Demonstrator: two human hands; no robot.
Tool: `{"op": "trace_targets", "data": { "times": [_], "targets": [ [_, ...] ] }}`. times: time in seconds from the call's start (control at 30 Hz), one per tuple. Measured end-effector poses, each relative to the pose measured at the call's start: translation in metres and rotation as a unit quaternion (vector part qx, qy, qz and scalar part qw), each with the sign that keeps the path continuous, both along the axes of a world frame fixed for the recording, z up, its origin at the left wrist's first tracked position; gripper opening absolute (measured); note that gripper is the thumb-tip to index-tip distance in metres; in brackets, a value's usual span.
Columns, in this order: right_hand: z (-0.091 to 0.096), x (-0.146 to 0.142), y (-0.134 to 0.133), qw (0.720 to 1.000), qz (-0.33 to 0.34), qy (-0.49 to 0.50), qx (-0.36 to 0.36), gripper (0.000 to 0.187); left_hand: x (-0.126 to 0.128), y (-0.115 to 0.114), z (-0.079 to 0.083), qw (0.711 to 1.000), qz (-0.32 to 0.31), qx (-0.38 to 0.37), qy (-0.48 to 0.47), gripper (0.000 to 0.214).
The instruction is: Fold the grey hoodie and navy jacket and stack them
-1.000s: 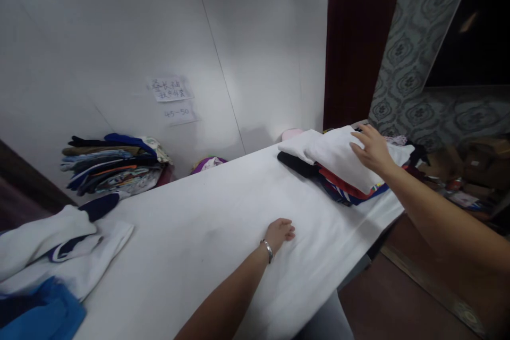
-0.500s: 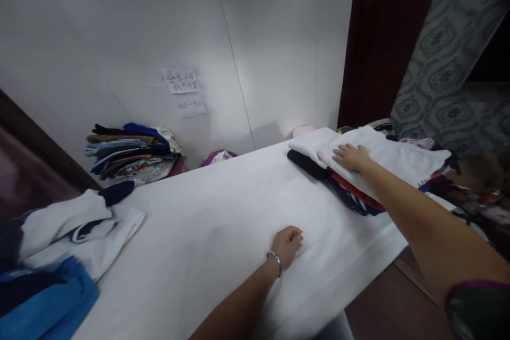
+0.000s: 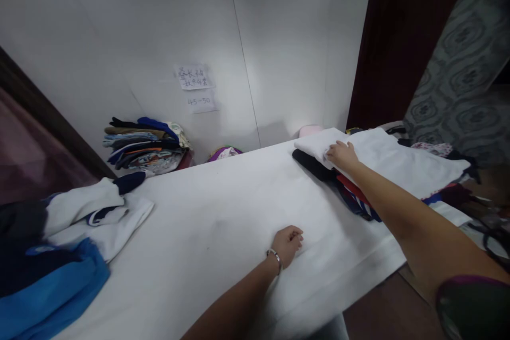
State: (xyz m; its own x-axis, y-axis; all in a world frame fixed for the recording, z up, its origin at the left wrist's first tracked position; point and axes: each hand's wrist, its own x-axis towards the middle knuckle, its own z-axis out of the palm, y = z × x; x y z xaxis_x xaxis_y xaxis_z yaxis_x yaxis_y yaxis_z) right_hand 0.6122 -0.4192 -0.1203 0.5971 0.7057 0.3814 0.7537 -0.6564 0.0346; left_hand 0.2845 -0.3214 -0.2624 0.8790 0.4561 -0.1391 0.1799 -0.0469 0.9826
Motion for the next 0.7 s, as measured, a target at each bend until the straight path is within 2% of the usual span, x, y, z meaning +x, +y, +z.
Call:
{"op": "trace_targets", "data": {
  "times": [0.17, 0.3, 0.43, 0.5, 0.57, 0.63, 0.7],
  "targets": [
    [-0.004, 0.005, 0.001, 1.0, -0.01, -0.017, 0.002, 0.026, 0.002, 0.002, -0.006, 1.0, -0.008, 0.02, -0.004, 0.014],
    [0.001, 0.007, 0.004, 1.0, -0.024, -0.006, 0.014, 0.028, 0.004, 0.003, -0.011, 0.999, -0.012, 0.029, -0.004, 0.014],
    [0.008, -0.009, -0.002, 0.998, -0.009, 0.003, 0.056, 0.029, 0.004, 0.002, -0.007, 1.0, -0.006, 0.027, 0.007, 0.014],
    [0.005, -0.033, -0.013, 0.995, 0.048, 0.014, 0.09, 0.027, 0.004, 0.001, -0.004, 1.0, -0.006, 0.023, 0.01, 0.014],
    [-0.005, -0.07, -0.029, 0.985, 0.129, 0.047, 0.102, 0.026, 0.004, 0.001, -0.002, 1.0, -0.009, 0.018, 0.007, 0.013],
    [-0.02, -0.115, -0.048, 0.968, 0.209, 0.124, 0.057, 0.027, 0.005, 0.001, -0.003, 1.0, -0.013, 0.012, 0.002, 0.013],
    [-0.036, -0.159, -0.067, 0.944, 0.252, 0.21, -0.026, 0.027, 0.006, 0.002, -0.004, 1.0, -0.015, 0.011, 0.0, 0.012]
  ]
}}
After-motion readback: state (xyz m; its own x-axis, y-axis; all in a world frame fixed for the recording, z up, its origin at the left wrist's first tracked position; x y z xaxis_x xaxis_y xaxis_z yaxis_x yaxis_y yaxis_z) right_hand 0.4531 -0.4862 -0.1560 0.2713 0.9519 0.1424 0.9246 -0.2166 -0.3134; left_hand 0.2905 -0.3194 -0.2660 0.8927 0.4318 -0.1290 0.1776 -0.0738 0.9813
